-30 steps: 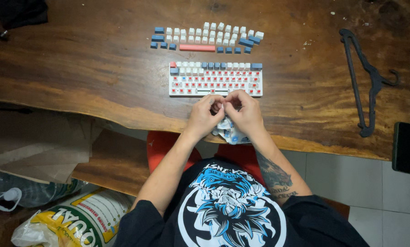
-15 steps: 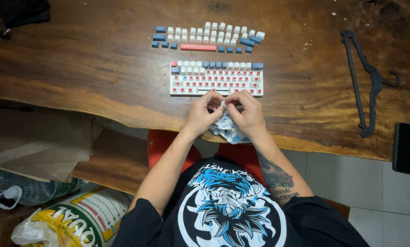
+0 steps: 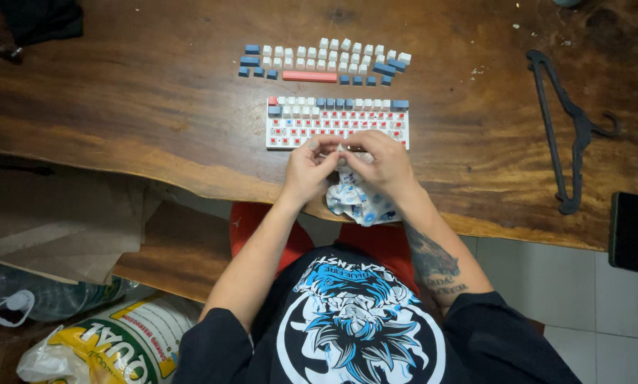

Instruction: The person assembles a mechanical keyboard by placing keycaps onto the keyboard base one at a time. They handle white, blue, and red keycaps, arranging them in rows across the keyboard. The person occasionally wipes the keyboard with a cloth during the process.

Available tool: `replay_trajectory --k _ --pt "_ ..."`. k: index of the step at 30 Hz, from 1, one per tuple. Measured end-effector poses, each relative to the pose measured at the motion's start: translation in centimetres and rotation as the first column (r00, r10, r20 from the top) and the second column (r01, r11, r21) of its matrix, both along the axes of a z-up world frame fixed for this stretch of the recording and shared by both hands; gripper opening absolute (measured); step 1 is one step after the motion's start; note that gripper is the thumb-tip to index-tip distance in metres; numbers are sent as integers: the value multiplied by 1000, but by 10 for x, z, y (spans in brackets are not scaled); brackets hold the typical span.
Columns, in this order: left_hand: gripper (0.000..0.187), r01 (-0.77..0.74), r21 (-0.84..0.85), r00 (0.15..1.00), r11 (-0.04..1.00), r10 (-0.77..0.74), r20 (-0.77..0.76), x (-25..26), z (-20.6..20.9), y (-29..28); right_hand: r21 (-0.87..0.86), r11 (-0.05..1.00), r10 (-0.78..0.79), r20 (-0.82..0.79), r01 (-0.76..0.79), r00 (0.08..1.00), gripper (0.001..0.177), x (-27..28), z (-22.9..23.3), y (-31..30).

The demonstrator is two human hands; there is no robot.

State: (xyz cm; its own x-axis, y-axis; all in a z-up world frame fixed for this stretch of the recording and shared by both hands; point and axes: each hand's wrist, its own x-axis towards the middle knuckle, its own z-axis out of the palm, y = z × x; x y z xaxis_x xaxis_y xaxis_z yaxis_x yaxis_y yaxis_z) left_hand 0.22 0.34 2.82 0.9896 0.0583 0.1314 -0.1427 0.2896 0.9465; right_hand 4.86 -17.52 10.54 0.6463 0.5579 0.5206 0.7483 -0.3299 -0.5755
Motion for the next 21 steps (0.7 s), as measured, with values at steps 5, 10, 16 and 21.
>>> replay_trajectory --k 5,10,16,21 --pt "32 -322 454 943 831 240 230 7 19 17 -25 999 -44 95 47 995 19 31 -8 22" --pt "37 -583 766 810 269 258 526 13 25 39 -138 989 -45 103 59 994 16 55 -12 42" --pt "49 -552 814 831 180 199 520 11 15 41 -183 983 9 168 23 986 11 59 -17 49" --pt "52 -524 833 849 176 186 495 9 15 41 -152 988 0 193 29 981 11 61 -21 51"
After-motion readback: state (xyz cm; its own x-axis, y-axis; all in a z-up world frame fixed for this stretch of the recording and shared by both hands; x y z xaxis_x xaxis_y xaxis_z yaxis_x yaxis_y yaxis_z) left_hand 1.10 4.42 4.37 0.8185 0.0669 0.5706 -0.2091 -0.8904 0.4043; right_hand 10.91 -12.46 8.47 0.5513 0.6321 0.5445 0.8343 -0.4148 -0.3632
